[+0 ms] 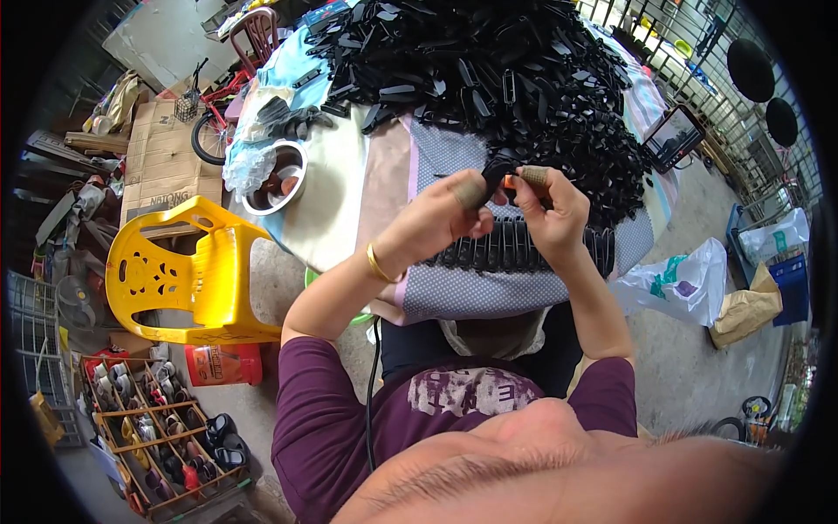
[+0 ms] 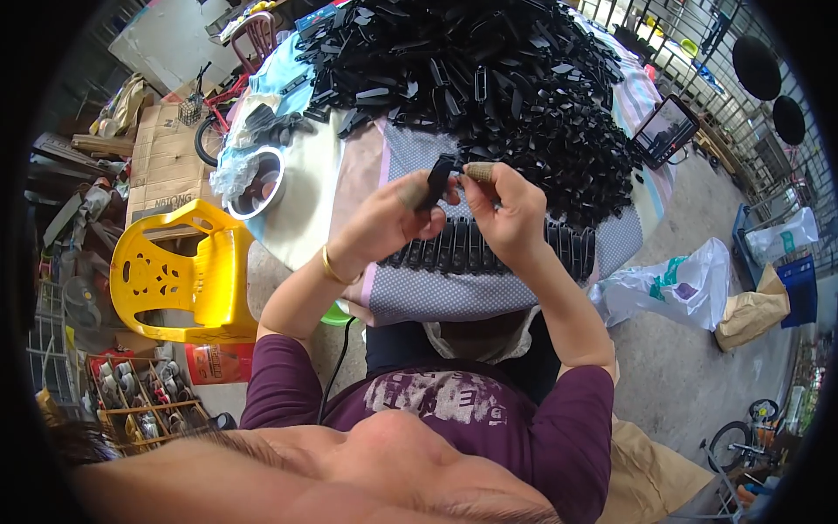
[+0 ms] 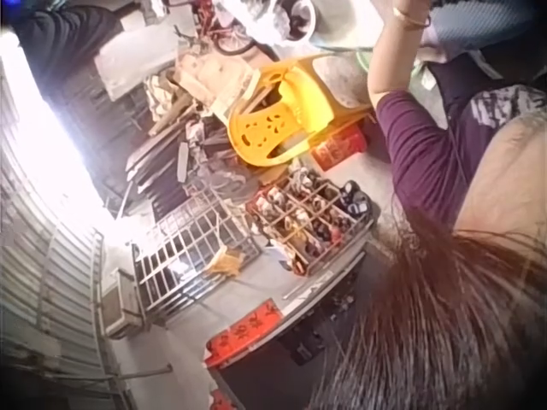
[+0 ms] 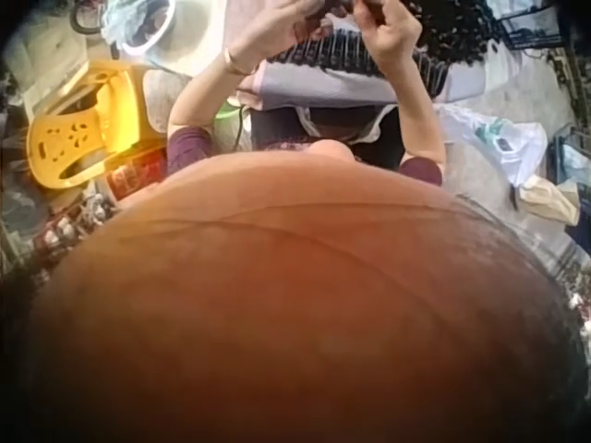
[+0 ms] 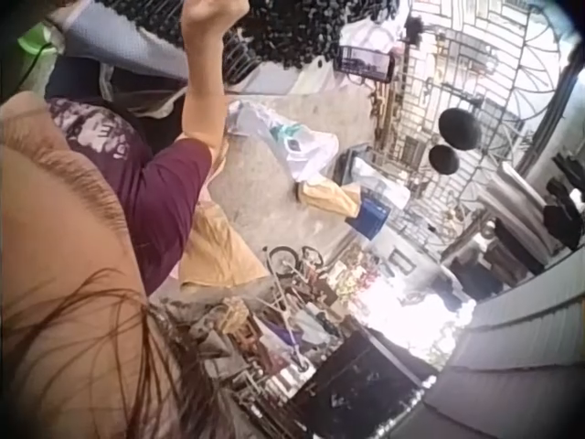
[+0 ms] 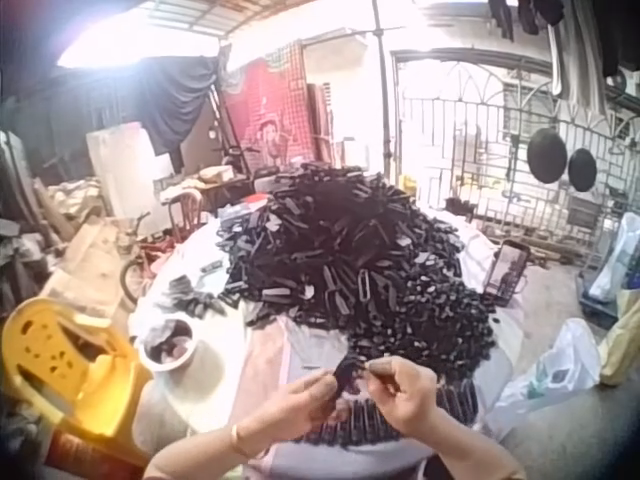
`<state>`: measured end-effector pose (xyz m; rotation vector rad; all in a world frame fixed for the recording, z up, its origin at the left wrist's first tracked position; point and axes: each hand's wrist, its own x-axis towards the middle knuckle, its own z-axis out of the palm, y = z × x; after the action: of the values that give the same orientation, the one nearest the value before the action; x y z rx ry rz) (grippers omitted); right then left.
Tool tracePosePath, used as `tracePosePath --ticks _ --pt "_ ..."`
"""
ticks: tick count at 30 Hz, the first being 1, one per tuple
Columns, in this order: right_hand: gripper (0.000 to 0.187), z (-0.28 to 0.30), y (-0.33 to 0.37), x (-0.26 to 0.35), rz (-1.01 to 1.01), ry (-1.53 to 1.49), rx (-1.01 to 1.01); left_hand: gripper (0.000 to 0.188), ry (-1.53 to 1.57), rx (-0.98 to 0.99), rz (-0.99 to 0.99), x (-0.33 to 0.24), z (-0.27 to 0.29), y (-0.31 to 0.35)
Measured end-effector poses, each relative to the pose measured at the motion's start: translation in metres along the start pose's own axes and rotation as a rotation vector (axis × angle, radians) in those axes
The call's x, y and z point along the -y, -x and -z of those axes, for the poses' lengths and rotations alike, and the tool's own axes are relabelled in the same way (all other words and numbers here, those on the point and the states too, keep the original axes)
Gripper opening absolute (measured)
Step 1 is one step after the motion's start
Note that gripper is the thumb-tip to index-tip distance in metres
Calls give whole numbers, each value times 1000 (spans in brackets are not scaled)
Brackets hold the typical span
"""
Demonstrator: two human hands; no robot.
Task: Assembling small black plastic hardware components using a manual tool and organizing them into a tray.
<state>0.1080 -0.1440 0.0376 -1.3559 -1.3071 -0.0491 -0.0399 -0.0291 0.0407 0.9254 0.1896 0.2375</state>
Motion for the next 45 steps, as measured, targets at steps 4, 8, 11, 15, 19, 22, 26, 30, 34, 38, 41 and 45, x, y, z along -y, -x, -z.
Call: tracePosePath --ticks 4,8,11,15,19,22,26,30,34,38,41,45 --pt "11 -8 5 6 191 63 -12 36 -249 -38 -109 20 -6 14" --pt "9 -9 10 13 195 53 -69 47 -16 -34 -28 27 -7 26" --pt "11 -9 11 18 264 100 -44 58 -80 -60 -128 33 -16 32" --pt "15 -8 12 21 388 207 -18 64 -117 -36 -166 38 -14 31" --pt "16 -5 14 27 410 319 65 55 -293 -100 -238 40 -17 34" --pt "24 -5 16 31 389 360 131 47 -390 -218 -243 41 -20 37" --pt "36 -7 25 34 318 328 220 41 -448 -272 -240 43 -16 37" --pt "46 -10 31 29 337 299 252 40 -432 -248 -211 45 -14 38" --pt "49 -9 32 36 309 283 283 40 -470 -253 -194 35 -16 43" --pt "46 -1 27 40 271 232 328 45 -714 -191 -155 14 2 54" --pt "33 17 20 28 202 285 222 36 -1006 -425 -279 -5 27 64" --pt "17 48 0 -11 62 553 169 29 -1432 -646 -202 -25 92 76"
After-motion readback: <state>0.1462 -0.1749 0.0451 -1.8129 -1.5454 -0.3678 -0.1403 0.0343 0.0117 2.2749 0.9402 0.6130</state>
